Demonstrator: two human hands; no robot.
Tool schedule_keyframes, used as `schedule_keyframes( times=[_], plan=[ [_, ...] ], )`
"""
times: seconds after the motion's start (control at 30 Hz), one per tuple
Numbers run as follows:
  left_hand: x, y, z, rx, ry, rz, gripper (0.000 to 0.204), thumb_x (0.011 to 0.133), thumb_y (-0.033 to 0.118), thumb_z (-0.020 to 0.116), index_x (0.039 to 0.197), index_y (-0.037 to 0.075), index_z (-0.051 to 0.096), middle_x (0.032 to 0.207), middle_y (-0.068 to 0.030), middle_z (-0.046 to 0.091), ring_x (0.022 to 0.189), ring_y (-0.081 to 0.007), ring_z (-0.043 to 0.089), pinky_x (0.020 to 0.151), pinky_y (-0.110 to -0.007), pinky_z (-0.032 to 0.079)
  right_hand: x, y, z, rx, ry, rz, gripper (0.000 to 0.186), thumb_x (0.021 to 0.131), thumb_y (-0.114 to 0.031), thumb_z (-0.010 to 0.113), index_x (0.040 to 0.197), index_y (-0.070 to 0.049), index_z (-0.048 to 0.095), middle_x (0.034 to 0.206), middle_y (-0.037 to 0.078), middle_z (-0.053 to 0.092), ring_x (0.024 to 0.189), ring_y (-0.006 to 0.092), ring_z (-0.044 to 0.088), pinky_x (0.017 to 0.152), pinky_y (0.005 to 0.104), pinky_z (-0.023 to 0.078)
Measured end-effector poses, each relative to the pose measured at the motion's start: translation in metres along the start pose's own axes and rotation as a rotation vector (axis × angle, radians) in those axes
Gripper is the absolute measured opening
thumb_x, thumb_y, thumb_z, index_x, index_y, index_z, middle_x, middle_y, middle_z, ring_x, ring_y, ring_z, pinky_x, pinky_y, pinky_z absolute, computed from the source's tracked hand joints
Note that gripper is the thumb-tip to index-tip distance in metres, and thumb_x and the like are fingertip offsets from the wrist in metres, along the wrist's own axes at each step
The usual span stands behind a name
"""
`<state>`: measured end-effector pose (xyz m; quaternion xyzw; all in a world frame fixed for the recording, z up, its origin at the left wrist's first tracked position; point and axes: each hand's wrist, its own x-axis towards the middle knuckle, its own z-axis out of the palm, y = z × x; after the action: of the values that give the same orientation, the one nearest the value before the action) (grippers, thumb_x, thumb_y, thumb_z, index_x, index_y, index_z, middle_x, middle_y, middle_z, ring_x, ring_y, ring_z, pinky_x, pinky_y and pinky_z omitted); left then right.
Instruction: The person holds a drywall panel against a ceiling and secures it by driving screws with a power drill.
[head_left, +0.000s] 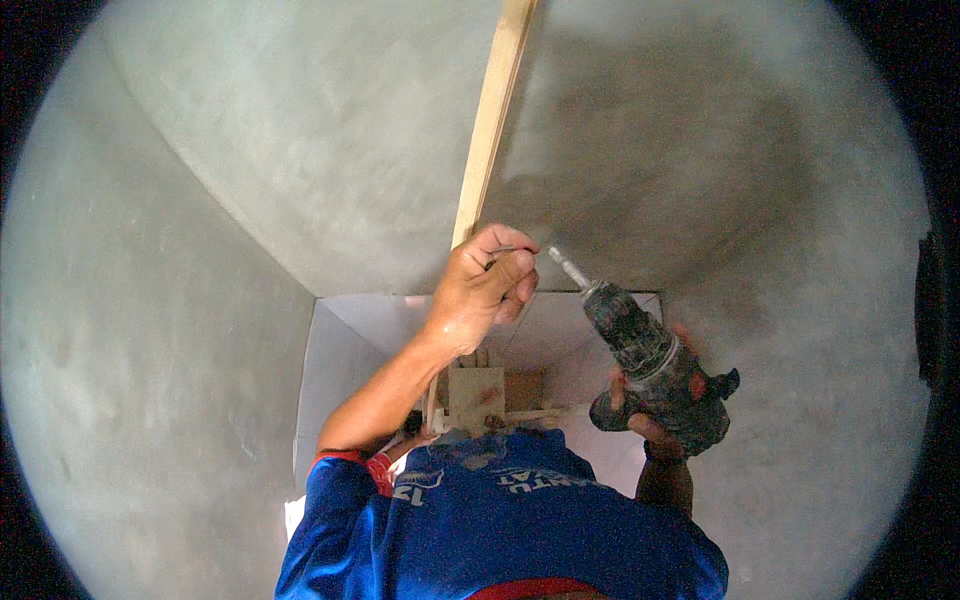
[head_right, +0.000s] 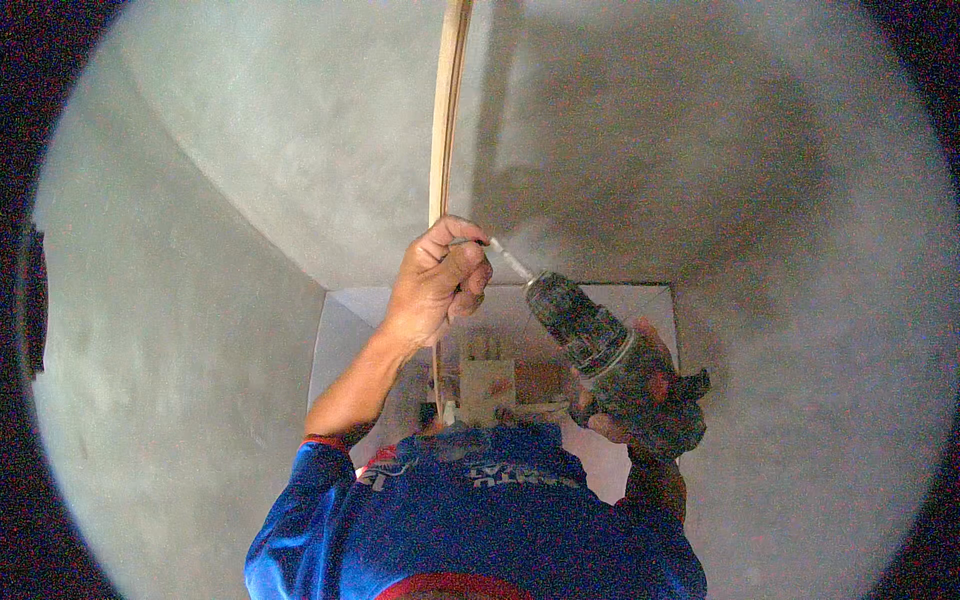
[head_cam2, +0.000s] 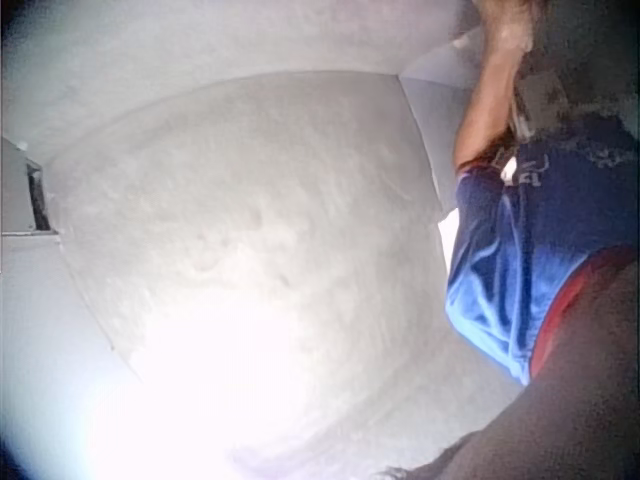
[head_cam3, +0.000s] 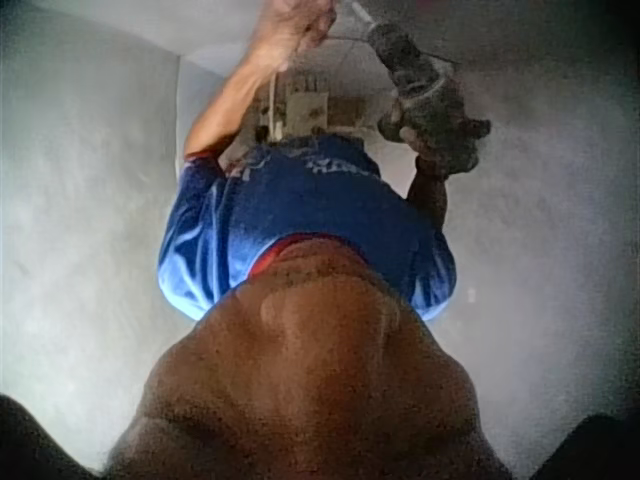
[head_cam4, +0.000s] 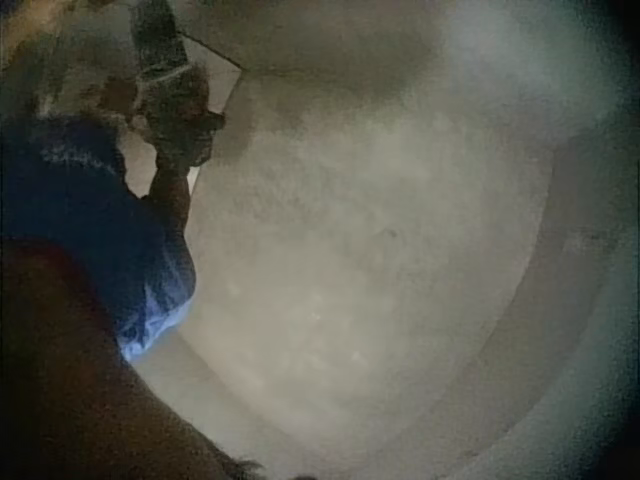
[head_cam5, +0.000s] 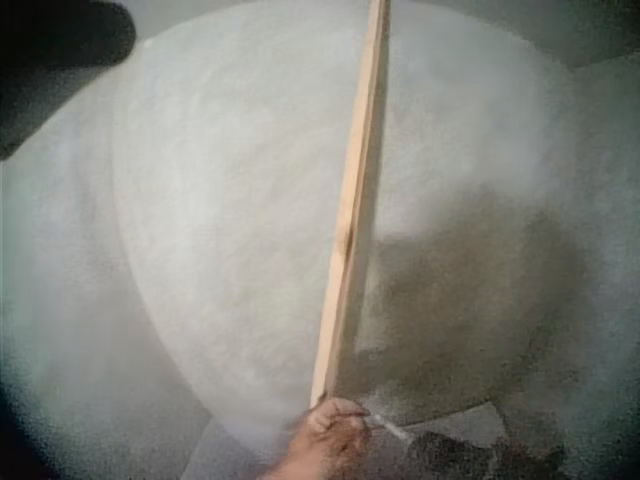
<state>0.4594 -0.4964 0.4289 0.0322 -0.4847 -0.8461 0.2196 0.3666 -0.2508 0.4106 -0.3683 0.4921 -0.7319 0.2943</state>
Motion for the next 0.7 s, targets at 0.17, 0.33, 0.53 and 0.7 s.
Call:
schedule_keyframes(
  times=[0.17, 0.33, 0.53, 0.7],
  plan=[
    [0.026, -0.019, -0.007, 0.246, 0.015, 0.025, 0.018, 0.089, 0.015, 0.054, 0.099, 0.002, 0.06, 0.062, -0.0032, 0.055, 0.042, -0.0059, 0.042, 0.037, -0.019, 0.031, 0.01, 0.021, -0.033, 0.051, -0.081, 0.041, 0.088, 0.066, -0.026, 0.072, 0.138, -0.014, 0.022, 0.104, 0.02, 0.053, 0.077, 0.0293, 0.058, 0.067, 0.0402, 0.049],
    [0.029, -0.005, -0.007, 0.367, -0.111, -0.065, 0.016, 0.088, 0.01, 0.053, 0.096, 0.001, 0.063, 0.062, -0.0021, 0.054, 0.044, -0.0054, 0.043, 0.038, -0.02, 0.032, 0.004, 0.029, -0.042, 0.107, -0.091, 0.045, 0.093, 0.064, -0.019, 0.075, 0.139, -0.016, 0.021, 0.103, 0.02, 0.055, 0.077, 0.0281, 0.059, 0.067, 0.0392, 0.049],
    [0.049, 0.001, -0.018, 0.608, -0.308, -0.081, 0.014, 0.085, 0.008, 0.055, 0.092, 0.002, 0.066, 0.065, -0.0018, 0.057, 0.048, -0.005, 0.044, 0.04, -0.02, 0.033, 0.004, 0.053, -0.066, 0.201, -0.082, 0.017, 0.099, 0.061, -0.011, 0.078, 0.14, -0.018, 0.019, 0.102, 0.019, 0.056, 0.076, 0.0266, 0.06, 0.067, 0.038, 0.049],
    [0.075, -0.009, -0.029, 0.928, -0.46, 0.055, 0.014, 0.087, 0.013, 0.056, 0.093, 0.005, 0.065, 0.067, -0.0017, 0.059, 0.06, -0.0083, 0.051, 0.054, -0.023, 0.041, 0.009, 0.092, -0.085, 0.194, 0.006, -0.072, 0.102, 0.059, -0.009, 0.081, 0.14, -0.017, 0.02, 0.102, 0.02, 0.057, 0.078, 0.0277, 0.061, 0.068, 0.0388, 0.05]
  ],
)
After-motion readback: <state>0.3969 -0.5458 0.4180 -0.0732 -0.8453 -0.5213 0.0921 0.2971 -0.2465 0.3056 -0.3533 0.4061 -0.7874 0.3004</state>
